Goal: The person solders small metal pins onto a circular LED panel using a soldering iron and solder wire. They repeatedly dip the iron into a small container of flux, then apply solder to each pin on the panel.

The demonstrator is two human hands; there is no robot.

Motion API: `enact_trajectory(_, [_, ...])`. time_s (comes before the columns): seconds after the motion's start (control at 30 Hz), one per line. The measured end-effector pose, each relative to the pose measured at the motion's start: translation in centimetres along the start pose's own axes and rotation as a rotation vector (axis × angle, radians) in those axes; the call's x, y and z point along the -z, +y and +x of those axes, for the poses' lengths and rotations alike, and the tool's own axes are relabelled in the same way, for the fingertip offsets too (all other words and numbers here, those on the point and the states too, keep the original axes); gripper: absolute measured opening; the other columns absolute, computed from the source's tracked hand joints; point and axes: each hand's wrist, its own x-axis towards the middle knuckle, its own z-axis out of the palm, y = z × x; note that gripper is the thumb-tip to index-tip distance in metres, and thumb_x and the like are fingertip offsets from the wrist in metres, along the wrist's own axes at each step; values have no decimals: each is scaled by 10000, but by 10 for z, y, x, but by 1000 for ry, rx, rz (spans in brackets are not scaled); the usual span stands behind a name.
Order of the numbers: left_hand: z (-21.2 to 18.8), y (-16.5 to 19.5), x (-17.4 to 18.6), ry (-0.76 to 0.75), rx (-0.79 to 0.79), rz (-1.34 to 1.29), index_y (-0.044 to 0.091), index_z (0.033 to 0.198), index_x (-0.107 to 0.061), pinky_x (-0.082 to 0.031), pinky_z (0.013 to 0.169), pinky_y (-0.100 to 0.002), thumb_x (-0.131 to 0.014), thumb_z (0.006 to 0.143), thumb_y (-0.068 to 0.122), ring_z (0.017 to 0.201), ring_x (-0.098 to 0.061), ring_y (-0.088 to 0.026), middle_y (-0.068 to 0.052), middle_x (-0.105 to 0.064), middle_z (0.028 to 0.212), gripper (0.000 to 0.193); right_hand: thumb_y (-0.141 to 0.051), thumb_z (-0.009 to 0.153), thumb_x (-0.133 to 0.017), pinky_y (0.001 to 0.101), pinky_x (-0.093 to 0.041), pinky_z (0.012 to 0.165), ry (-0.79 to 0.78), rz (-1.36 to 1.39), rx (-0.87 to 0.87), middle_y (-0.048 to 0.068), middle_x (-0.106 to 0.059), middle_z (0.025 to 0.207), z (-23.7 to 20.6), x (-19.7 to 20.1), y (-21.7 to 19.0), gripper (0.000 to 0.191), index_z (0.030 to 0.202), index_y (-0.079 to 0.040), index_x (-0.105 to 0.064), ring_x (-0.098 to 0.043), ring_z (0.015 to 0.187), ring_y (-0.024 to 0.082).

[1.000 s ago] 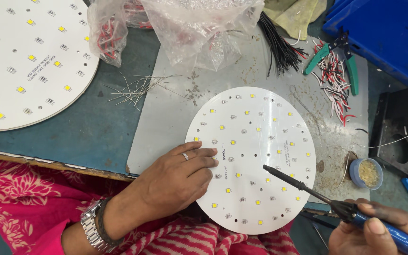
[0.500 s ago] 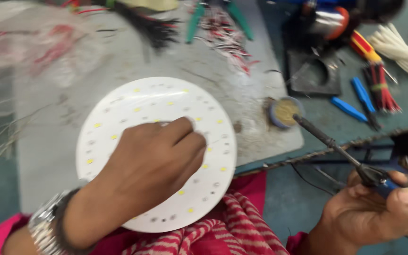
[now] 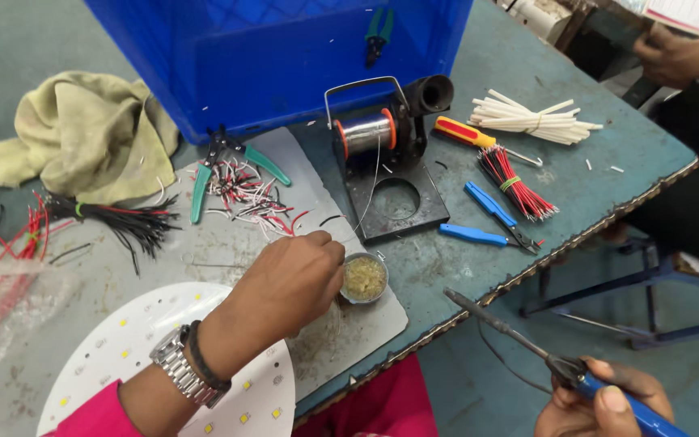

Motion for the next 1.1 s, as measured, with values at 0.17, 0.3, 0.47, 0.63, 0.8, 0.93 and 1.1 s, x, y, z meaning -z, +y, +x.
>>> enact_trajectory(0.17, [2, 0, -4, -67, 6, 68, 3, 793, -641, -553, 656, -499, -600, 882, 150, 692, -664, -401, -179, -659, 826, 176, -70, 1024, -620, 317, -543, 747, 20, 43, 99, 296, -649, 993, -2, 11, 35, 196, 1036, 102, -526, -679, 866, 281])
enact_trajectory(0.3, [8, 1, -9, -32, -49, 106, -4, 801, -645, -556, 644, -491, -609, 874, 136, 696, -669, -396, -193, -658, 827, 162, -63, 1010, -623, 300, -554, 734, 34, 95, 94, 279, -653, 994, -2, 9, 37, 181, 1013, 93, -530, -687, 849, 266])
enact_trajectory(0.47, [13, 2, -13, -70, -74, 135, -11, 826, -647, -562, 649, -479, -616, 839, 79, 712, -682, -381, -194, -665, 841, 96, -78, 999, -630, 293, -558, 703, 52, 78, 121, 273, -653, 945, -1, 3, 35, 193, 978, 94, -544, -681, 784, 259])
enact_trajectory(0.63, [17, 1, -13, -128, -112, 158, -4, 815, -666, -564, 675, -483, -629, 801, 56, 741, -687, -386, -199, -671, 860, 72, -94, 965, -645, 299, -561, 687, 80, 75, 164, 271, -653, 915, 0, 1, 35, 209, 952, 89, -546, -669, 736, 257])
enact_trajectory(0.8, [17, 3, -10, -152, -120, 138, 0, 811, -679, -561, 678, -489, -630, 785, 57, 750, -688, -388, -202, -674, 858, 80, -95, 963, -647, 308, -556, 673, 63, 91, 223, 266, -639, 888, 0, -5, 35, 219, 959, 102, -551, -629, 677, 241])
enact_trajectory(0.93, [16, 6, -6, -129, -88, 99, -2, 796, -675, -553, 669, -497, -627, 818, 65, 730, -680, -397, -195, -672, 837, 85, -101, 970, -652, 308, -551, 673, 57, 104, 264, 263, -640, 900, -1, -7, 35, 228, 972, 101, -546, -622, 673, 241])
enact_trajectory(1.1, [3, 5, 17, -8, -78, -115, -7, 752, -699, -541, 667, -487, -643, 832, 102, 717, -680, -391, -174, -687, 786, 147, -106, 973, -654, 332, -572, 723, 52, 94, 254, 265, -640, 911, 0, -3, 32, 237, 977, 103, -543, -636, 699, 252])
